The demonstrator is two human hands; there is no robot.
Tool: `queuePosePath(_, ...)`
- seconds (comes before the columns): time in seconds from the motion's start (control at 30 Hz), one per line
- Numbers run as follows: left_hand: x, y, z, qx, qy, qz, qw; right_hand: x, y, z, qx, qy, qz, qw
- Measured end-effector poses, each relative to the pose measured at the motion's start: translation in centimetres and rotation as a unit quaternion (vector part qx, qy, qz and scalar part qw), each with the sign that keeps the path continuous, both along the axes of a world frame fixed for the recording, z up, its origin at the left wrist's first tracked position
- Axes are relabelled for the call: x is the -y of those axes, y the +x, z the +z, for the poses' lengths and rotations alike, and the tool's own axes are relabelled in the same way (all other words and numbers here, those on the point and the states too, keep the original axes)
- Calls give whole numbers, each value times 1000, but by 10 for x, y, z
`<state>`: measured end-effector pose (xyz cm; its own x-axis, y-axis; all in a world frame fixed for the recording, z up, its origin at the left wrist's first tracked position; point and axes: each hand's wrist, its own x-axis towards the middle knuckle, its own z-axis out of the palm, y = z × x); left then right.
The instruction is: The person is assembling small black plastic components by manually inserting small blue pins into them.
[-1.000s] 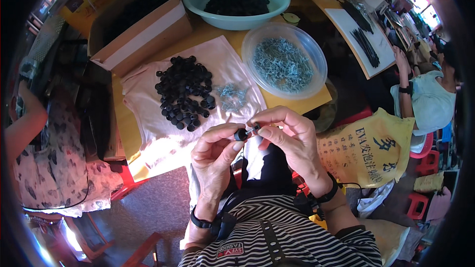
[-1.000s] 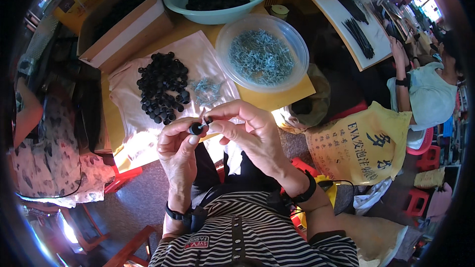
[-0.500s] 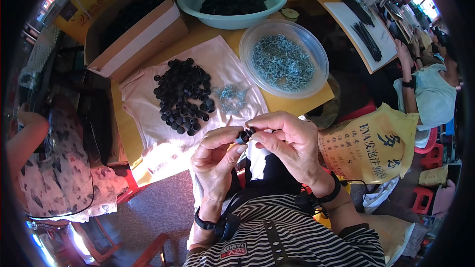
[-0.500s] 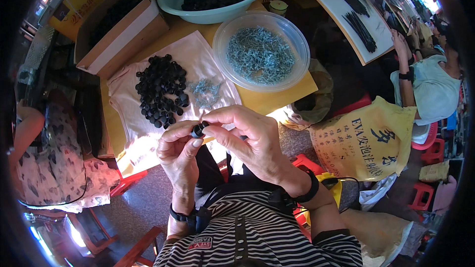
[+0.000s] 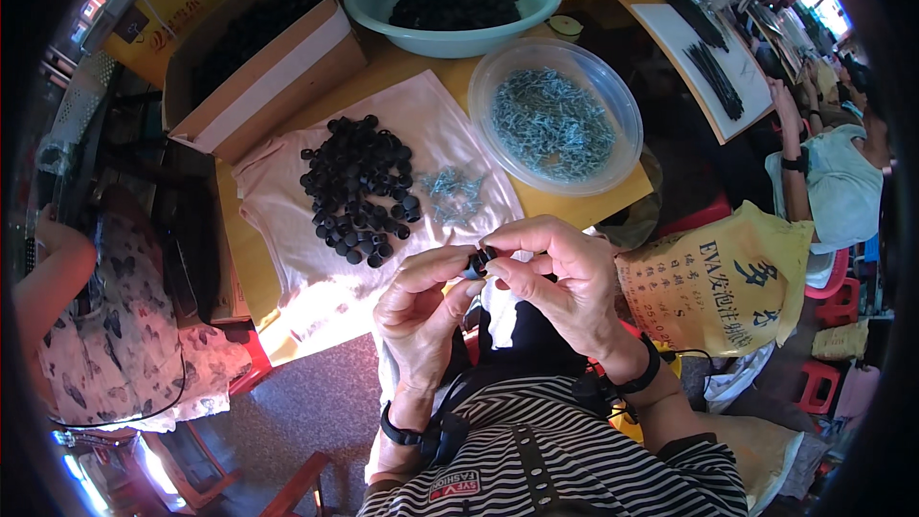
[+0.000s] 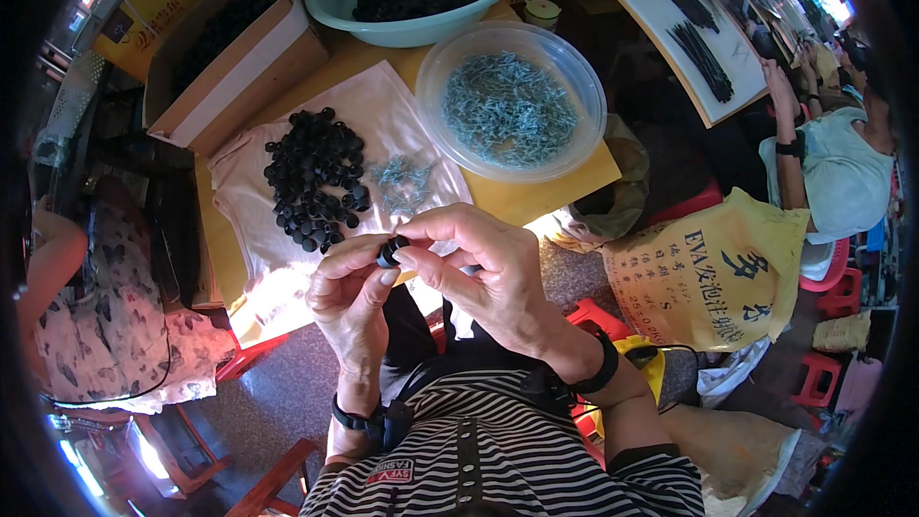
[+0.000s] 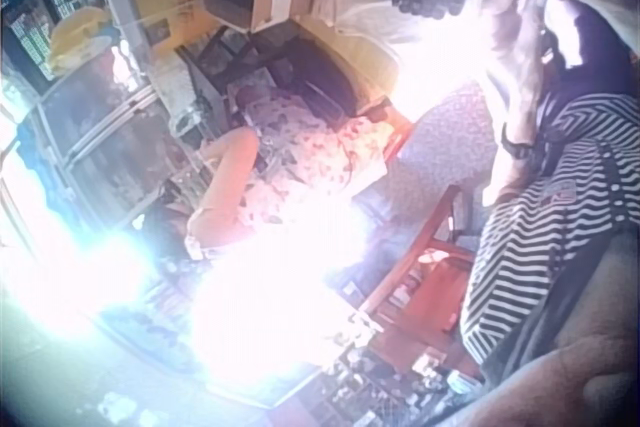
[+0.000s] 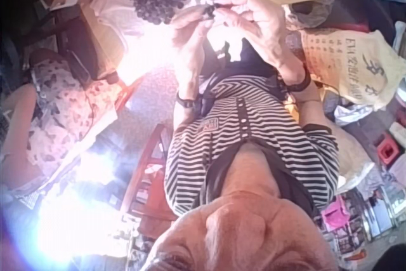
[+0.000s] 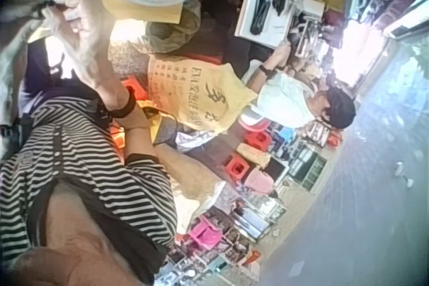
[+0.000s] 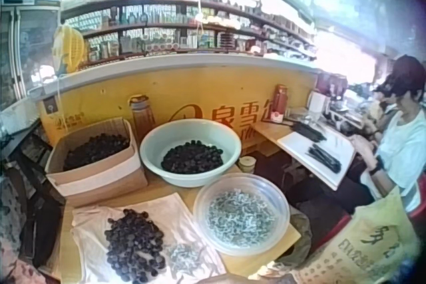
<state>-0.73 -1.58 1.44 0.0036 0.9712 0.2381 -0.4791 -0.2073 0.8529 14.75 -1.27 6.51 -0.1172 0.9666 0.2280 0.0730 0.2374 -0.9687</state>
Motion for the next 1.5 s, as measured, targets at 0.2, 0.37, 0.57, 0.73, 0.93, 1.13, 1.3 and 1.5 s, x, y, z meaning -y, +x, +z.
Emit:
queuePosePath(0.2,-1,-1,1,-21,-19,12,1000,-4,-4,-2,128,144,-40,981)
queuePosePath(0.37,-1,-3,0,-17,-38,23,999,-6,-4,-2,206,222,-43,952)
queuePosePath(0.57,0,-6,-3,-58,-11,38,998,-5,-1,0,262,226,-17,938)
queuePosePath(0.73,2,-8,-5,-56,-17,33,998,-7,-1,0,293,252,-14,922)
queuePosePath(0.93,1,-10,-6,-64,-15,16,998,-10,4,3,275,198,20,941)
queuePosePath(1.13,3,-5,-5,-5,-46,3,999,-13,3,3,276,232,23,932)
queuePosePath(1.3,4,-2,-3,21,-74,-1,997,-9,1,4,279,212,26,936)
queuePosePath(1.5,6,5,0,68,-112,9,991,-12,-4,-3,286,220,2,933)
